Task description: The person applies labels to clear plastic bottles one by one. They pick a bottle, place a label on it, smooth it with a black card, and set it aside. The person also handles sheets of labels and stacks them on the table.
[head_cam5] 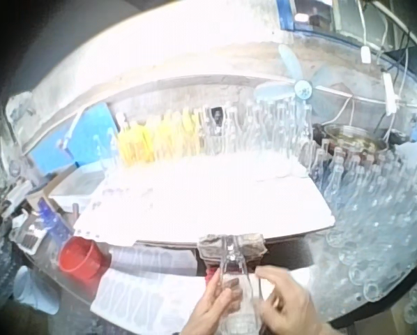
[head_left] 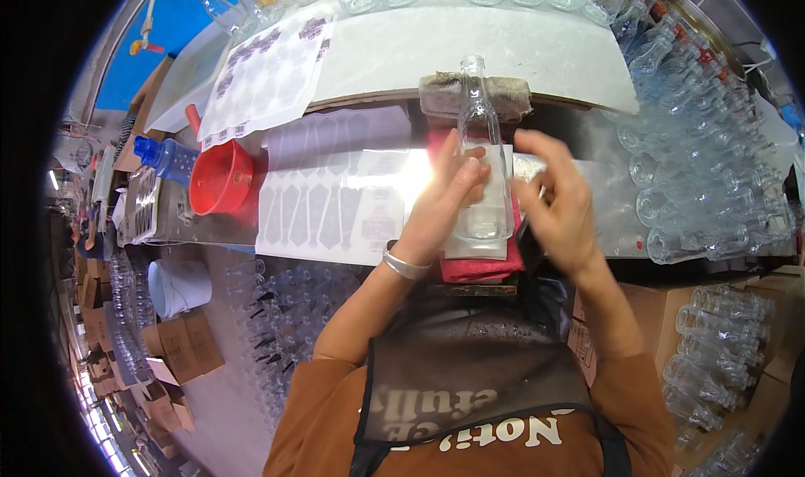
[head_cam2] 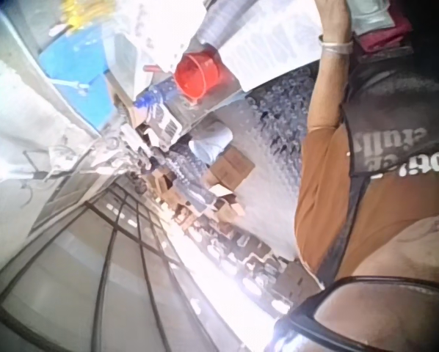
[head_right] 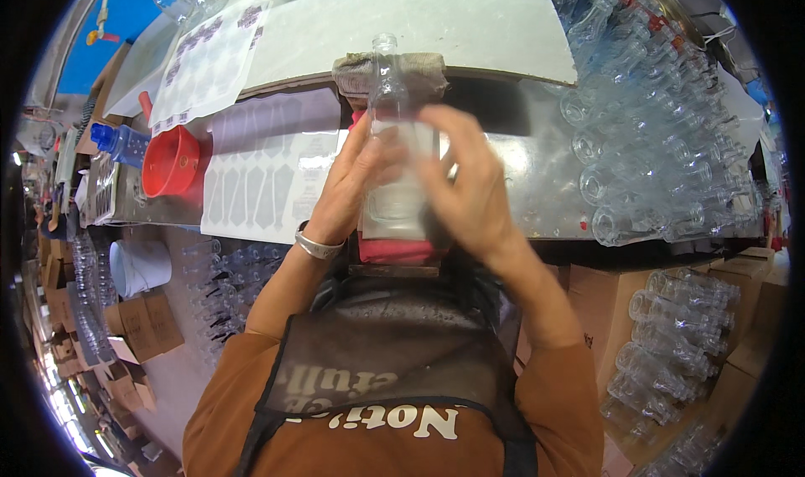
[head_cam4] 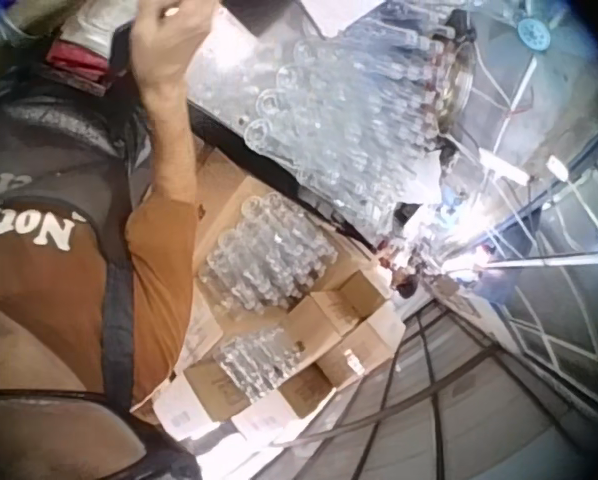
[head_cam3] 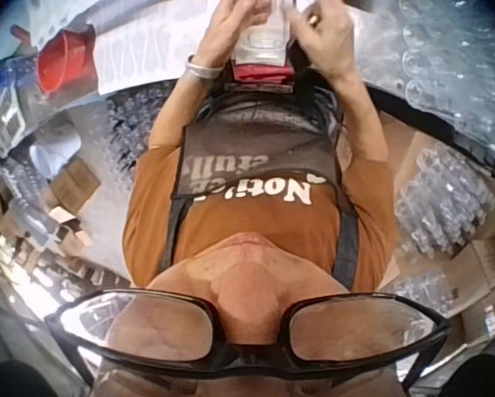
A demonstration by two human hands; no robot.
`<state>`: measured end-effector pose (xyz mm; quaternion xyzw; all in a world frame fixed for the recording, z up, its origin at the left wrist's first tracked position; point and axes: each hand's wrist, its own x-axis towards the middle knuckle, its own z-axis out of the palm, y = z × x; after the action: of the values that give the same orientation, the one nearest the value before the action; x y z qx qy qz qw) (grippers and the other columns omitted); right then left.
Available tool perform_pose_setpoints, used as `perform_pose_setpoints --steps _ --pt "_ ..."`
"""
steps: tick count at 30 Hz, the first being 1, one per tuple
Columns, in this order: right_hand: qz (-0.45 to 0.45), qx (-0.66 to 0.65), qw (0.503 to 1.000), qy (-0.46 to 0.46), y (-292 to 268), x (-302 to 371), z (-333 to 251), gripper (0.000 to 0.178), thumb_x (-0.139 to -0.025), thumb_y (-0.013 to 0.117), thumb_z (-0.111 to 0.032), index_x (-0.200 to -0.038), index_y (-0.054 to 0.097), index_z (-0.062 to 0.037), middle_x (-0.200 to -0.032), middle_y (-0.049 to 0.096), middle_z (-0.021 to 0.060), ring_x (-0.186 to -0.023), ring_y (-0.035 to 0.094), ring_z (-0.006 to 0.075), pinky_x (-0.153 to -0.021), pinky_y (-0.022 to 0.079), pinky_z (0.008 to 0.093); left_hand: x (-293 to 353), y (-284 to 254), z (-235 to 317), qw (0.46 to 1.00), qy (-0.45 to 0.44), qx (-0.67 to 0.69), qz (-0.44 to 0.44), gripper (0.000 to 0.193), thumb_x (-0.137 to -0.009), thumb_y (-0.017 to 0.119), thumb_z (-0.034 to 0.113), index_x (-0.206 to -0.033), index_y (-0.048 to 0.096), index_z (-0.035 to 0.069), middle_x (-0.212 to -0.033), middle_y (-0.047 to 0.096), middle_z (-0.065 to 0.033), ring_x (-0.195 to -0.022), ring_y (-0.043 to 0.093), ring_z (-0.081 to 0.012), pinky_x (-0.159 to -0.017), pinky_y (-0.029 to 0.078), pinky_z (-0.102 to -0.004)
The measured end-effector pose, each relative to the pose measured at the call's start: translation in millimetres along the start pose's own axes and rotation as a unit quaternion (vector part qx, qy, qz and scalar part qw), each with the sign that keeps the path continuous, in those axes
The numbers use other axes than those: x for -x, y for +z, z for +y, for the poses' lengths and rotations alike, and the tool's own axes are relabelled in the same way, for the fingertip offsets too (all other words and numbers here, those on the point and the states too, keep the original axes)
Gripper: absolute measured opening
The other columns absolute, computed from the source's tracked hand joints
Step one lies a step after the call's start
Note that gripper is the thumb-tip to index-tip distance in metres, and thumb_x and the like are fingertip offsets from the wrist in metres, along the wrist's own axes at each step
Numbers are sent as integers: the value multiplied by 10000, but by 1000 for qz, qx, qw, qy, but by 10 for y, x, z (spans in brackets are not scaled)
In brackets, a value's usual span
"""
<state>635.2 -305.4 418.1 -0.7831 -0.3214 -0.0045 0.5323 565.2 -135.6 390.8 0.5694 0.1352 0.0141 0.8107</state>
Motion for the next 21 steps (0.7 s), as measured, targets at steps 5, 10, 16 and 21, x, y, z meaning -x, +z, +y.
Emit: perform_pose_setpoints --steps 5,10,16,21 --pt "-49 -10 998 37 39 279 -144 531 -884 702 -116 -1357 525 49 -1296 612 178 -614 554 93 -616 472 247 182 15 249 993 20 -118 10 628 -1033 537 276 -1536 291 -7 -1460 471 -143 -1214 565 -201 -1026 440 -346" --pt "-106 -152 968 170 101 261 78 586 -927 650 -103 -1450 427 44 -1308 625 151 -672 534 51 -628 466 230 175 -83 143 977 78 -198 -4 609 -997 596 132 -1519 327 -29 -1467 484 -119 -1268 534 -200 -1035 440 -339" --pt "-91 -106 978 152 168 305 6 615 -913 653 -52 -1476 415 11 -1293 628 142 -638 503 32 -598 464 222 139 -120 45 994 59 -94 -10 603 -1002 578 114 -1536 315 17 -1491 470 -142 -1310 521 -229 -1020 456 -339" --pt "-44 -105 979 168 181 282 -40 658 -822 750 -53 -1425 491 -2 -1181 678 142 -580 483 52 -563 447 233 149 -86 -29 998 63 -28 -9 615 -1002 567 106 -1539 289 -7 -1504 449 -166 -1317 520 -259 -1057 431 -355"
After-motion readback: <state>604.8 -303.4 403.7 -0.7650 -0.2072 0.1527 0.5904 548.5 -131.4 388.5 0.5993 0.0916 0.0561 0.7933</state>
